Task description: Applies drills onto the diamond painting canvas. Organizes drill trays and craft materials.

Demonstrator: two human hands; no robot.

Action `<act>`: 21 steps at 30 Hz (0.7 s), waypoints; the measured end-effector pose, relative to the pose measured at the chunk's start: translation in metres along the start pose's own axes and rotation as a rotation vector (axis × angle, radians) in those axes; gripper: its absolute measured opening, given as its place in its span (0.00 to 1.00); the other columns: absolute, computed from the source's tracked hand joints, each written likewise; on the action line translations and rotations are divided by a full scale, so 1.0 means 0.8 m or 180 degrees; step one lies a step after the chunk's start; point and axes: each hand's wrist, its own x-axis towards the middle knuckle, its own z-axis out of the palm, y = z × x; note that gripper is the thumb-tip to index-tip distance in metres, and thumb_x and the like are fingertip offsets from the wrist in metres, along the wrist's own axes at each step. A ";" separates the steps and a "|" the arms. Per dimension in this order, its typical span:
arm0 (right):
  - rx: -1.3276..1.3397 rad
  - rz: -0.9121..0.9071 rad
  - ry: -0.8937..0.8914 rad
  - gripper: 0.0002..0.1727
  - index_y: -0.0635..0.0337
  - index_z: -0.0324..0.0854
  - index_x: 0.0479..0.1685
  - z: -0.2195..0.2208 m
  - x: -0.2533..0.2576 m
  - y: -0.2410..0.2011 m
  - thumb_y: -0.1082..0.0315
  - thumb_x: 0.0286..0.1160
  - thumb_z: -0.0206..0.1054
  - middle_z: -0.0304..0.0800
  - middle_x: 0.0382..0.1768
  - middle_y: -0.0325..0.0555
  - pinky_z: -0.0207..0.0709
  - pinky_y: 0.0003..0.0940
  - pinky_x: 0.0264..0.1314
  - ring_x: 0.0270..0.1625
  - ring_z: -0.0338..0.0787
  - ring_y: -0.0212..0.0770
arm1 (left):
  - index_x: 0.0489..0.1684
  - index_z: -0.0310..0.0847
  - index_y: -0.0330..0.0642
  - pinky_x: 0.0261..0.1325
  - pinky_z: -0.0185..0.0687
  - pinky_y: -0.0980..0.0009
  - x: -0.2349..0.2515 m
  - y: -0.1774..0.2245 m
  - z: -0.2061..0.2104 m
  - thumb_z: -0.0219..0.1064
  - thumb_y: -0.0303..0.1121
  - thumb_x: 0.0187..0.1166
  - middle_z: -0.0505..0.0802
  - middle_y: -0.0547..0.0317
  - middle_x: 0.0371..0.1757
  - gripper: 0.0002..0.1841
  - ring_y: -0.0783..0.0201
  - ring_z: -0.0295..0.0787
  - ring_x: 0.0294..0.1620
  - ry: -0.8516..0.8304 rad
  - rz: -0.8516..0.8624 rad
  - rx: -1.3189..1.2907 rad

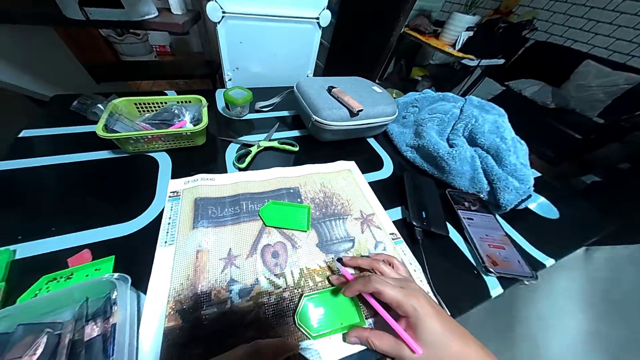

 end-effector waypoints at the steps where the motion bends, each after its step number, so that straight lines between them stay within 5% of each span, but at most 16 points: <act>1: -0.0007 0.0006 -0.0014 0.26 0.42 0.84 0.61 0.000 0.000 0.000 0.36 0.73 0.71 0.92 0.64 0.29 0.51 0.48 0.89 0.82 0.75 0.33 | 0.54 0.88 0.27 0.57 0.89 0.71 -0.001 0.000 0.000 0.69 0.24 0.80 0.97 0.47 0.48 0.11 0.71 0.94 0.49 0.0017 0.0022 -0.0012; 7: 0.0136 0.0106 -0.0061 0.30 0.42 0.83 0.66 -0.004 0.000 -0.003 0.34 0.72 0.71 0.89 0.70 0.31 0.52 0.52 0.90 0.83 0.74 0.34 | 0.54 0.89 0.29 0.60 0.87 0.73 -0.006 -0.001 0.003 0.68 0.24 0.81 0.97 0.48 0.48 0.10 0.73 0.93 0.52 0.0144 0.0321 -0.0073; 12: -0.0107 0.0338 0.0662 0.15 0.45 0.86 0.63 -0.023 0.006 0.009 0.55 0.90 0.58 0.92 0.65 0.30 0.76 0.42 0.78 0.73 0.85 0.32 | 0.56 0.89 0.33 0.63 0.87 0.75 -0.008 -0.001 0.003 0.68 0.22 0.80 0.97 0.57 0.52 0.11 0.77 0.92 0.55 0.0242 0.0428 -0.0204; 16: -0.1521 0.0310 0.0450 0.19 0.50 0.92 0.55 -0.025 0.027 0.032 0.75 0.70 0.62 0.95 0.58 0.38 0.75 0.61 0.74 0.73 0.87 0.48 | 0.59 0.89 0.44 0.60 0.91 0.73 -0.008 -0.002 0.003 0.70 0.21 0.78 0.97 0.69 0.55 0.14 0.77 0.93 0.54 0.0352 0.0276 -0.0460; 21: -0.1767 0.0008 0.0434 0.19 0.41 0.94 0.56 -0.023 0.035 0.038 0.68 0.75 0.61 0.92 0.65 0.43 0.77 0.61 0.71 0.73 0.87 0.52 | 0.58 0.90 0.50 0.53 0.93 0.72 -0.005 0.004 0.003 0.71 0.23 0.78 0.97 0.72 0.52 0.15 0.75 0.95 0.47 0.0457 0.0133 -0.0571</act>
